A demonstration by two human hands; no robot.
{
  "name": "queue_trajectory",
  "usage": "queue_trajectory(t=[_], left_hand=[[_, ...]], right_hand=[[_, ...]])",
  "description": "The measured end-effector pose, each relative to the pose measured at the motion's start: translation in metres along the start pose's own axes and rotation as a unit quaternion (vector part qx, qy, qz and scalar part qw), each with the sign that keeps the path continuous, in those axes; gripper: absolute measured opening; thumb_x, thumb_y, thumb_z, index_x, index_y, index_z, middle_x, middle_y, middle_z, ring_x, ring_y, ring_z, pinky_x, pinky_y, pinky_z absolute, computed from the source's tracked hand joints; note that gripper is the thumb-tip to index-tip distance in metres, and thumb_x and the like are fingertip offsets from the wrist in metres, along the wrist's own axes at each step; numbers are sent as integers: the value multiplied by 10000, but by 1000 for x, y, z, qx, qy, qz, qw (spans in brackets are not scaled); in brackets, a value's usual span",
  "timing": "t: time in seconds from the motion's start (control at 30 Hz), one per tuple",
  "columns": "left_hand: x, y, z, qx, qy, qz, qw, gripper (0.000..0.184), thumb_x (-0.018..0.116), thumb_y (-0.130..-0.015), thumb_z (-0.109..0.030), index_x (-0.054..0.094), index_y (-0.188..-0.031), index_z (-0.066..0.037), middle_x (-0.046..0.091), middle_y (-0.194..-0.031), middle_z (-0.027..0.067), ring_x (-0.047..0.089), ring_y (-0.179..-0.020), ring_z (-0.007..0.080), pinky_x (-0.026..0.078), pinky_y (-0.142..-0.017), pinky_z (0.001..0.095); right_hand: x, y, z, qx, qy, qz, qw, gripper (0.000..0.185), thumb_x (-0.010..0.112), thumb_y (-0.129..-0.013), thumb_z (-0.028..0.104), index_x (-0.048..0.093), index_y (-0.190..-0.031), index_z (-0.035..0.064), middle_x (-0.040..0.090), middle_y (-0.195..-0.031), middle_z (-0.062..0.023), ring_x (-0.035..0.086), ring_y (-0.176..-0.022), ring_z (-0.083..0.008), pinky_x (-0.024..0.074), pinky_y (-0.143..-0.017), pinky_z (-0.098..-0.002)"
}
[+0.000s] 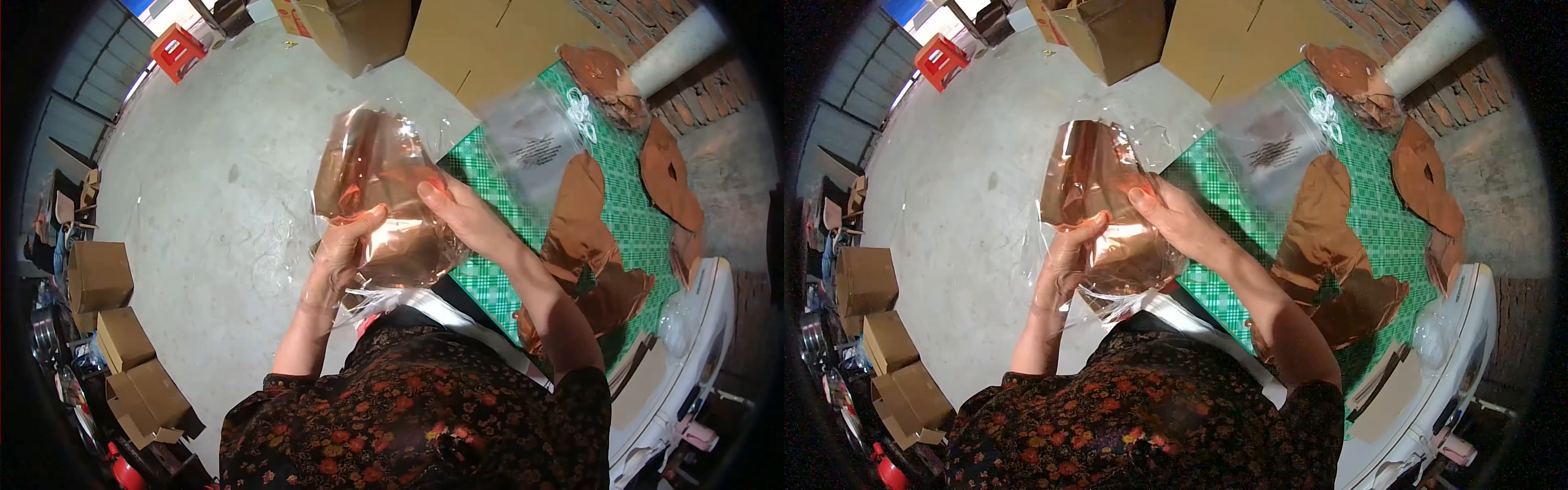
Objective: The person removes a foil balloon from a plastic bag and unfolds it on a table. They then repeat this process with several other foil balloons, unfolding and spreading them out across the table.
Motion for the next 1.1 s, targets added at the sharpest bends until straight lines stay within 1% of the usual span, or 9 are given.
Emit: queue_trajectory(t=[0.1, 0.13, 0.23, 0.47, 0.6, 0.63, 0.8, 0.93, 1.1], left_hand=[[-13, -2, -3, -9, 18, -26, 999, 189, 722, -896, -94, 665, -1047, 6, 692, -957, 72, 661, -909, 137, 531, -827, 257], [-12, -1, -11, 14, 12, -19, 1000, 181, 716, -900, -87, 659, -1049, -1, 689, -949, 70, 660, -908, 131, 535, -814, 250], [-23, -9, -21, 31, 36, -55, 997, 197, 690, -911, -53, 628, -1095, -18, 678, -929, 43, 665, -887, 108, 552, -768, 215], [-45, -28, -10, 31, 96, -41, 994, 272, 703, -896, -55, 622, -1156, -43, 685, -996, 56, 675, -879, 123, 571, -853, 227], [-51, -18, -13, -35, 26, -89, 995, 295, 709, -893, -106, 625, -1164, -22, 687, -999, 48, 678, -885, 154, 574, -863, 279], [-55, -12, -15, -66, -9, -104, 992, 304, 710, -892, -118, 625, -1165, -16, 687, -1001, 45, 678, -888, 163, 575, -869, 296], [-112, -32, -24, 34, -108, -19, 993, 575, 741, -849, -126, 503, -1364, -35, 697, -1027, 63, 654, -911, 149, 546, -821, 288], [-157, -21, -12, 13, -99, -44, 994, 482, 739, -839, -97, 579, -1287, -20, 706, -1016, 65, 654, -881, 125, 524, -743, 247], [-173, 1, -8, 1, -55, -41, 998, 376, 741, -851, -126, 631, -1187, 3, 711, -1038, 81, 678, -919, 151, 543, -813, 274]], right_hand=[[-19, -17, -29, 107, -9, -10, 994, 450, 490, -1051, 354, 579, -1259, -35, 645, -1146, -41, 571, -1045, -97, 449, -947, -258], [-27, -24, -11, 0, -24, -61, 998, 392, 511, -1046, 315, 616, -1174, -40, 671, -1036, -46, 609, -945, -99, 493, -861, -259], [-40, -41, -31, 37, -156, -110, 981, 321, 531, -1038, 263, 623, -1128, -32, 667, -998, -54, 621, -901, -102, 506, -801, -262], [-69, -64, -31, -39, -31, -170, 984, 320, 538, -1014, 282, 663, -1008, -12, 663, -914, -63, 612, -780, -110, 492, -657, -264], [-81, -57, -13, 54, -74, -204, 975, 329, 501, -1019, 301, 616, -1011, -7, 639, -855, -95, 633, -575, -184, 498, -511, -301], [-89, -58, -5, 33, -73, -215, 973, 342, 510, -1015, 322, 609, -1029, -5, 634, -855, -101, 630, -578, -181, 487, -504, -290], [-120, -69, 18, 10, -35, -239, 970, 347, 512, -1012, 346, 575, -1043, 6, 626, -832, -111, 643, -603, -187, 476, -492, -271], [-157, -84, 24, -29, -58, -292, 954, 328, 504, -1013, 307, 557, -1041, -15, 629, -797, -121, 651, -611, -202, 501, -507, -296], [-198, -97, 25, -72, -90, -344, 932, 315, 488, -1007, 263, 530, -1056, -45, 632, -834, -166, 671, -643, -256, 537, -538, -341]])
Point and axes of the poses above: each hand's wrist, its own y-axis away from the middle knuckle, its own x-axis out of the palm, z = x × y, the point moved 10 cm from there along -y, towards the middle knuckle
